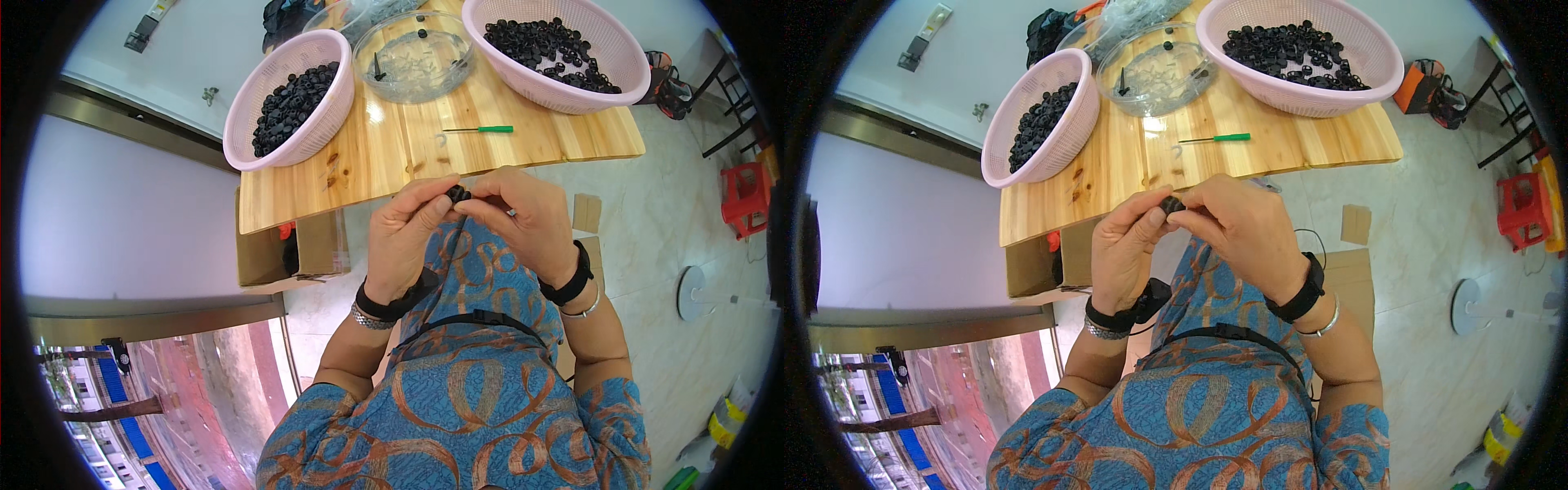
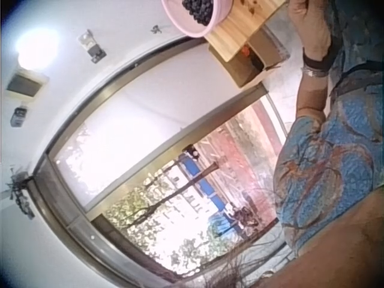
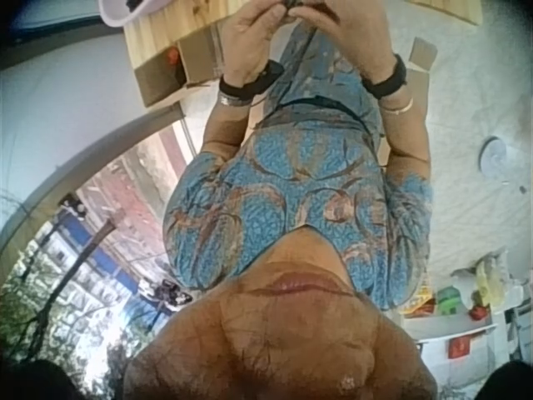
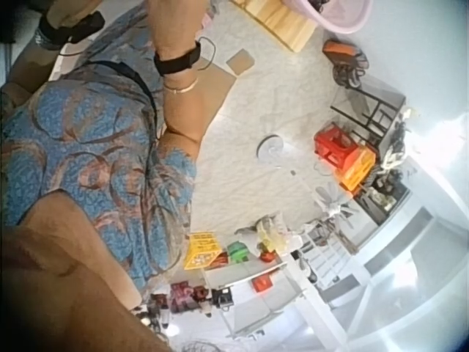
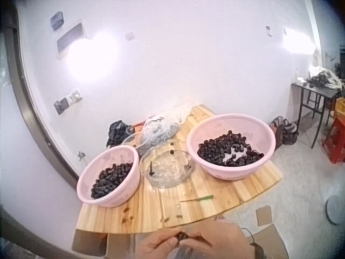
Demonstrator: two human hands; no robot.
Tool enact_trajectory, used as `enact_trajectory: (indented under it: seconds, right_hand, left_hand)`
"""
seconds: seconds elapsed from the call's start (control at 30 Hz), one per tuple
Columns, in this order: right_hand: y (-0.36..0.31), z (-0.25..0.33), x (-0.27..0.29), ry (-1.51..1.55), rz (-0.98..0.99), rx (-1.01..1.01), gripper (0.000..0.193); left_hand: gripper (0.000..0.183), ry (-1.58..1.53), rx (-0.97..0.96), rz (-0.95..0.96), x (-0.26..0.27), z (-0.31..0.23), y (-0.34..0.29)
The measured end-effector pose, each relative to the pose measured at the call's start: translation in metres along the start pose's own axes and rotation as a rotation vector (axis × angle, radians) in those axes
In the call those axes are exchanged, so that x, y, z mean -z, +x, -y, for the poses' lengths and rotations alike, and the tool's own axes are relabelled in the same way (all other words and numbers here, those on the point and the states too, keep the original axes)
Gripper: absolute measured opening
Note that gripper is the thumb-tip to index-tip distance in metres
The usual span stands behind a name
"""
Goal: Sorting and inspecting small black plastic shoe components from baskets into a central bin.
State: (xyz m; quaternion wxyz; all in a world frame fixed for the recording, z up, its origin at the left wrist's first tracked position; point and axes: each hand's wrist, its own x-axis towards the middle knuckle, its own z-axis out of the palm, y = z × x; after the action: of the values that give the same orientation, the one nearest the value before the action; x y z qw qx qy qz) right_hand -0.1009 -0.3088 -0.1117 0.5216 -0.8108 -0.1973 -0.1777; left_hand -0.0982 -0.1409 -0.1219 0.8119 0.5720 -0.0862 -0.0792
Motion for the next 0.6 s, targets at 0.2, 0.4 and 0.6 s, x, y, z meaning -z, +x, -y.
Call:
enact_trajectory:
  seconds: [0.2,0.4,0.6]
  right_hand:
    - [-0.001,0.002,0.001,-0.031,-0.018,0.100,0.016]
    - [-0.001,-0.002,0.003,0.076,0.016,0.071,0.017]
    - [0.003,-0.008,0.010,0.235,0.099,-0.137,0.026]
  left_hand:
    - [0.023,0.143,-0.092,0.041,0.001,0.005,-0.002]
    - [0.025,-0.211,0.141,0.031,-0.003,0.006,-0.005]
    - [0.019,-0.247,0.107,0.074,-0.005,-0.001,-0.007]
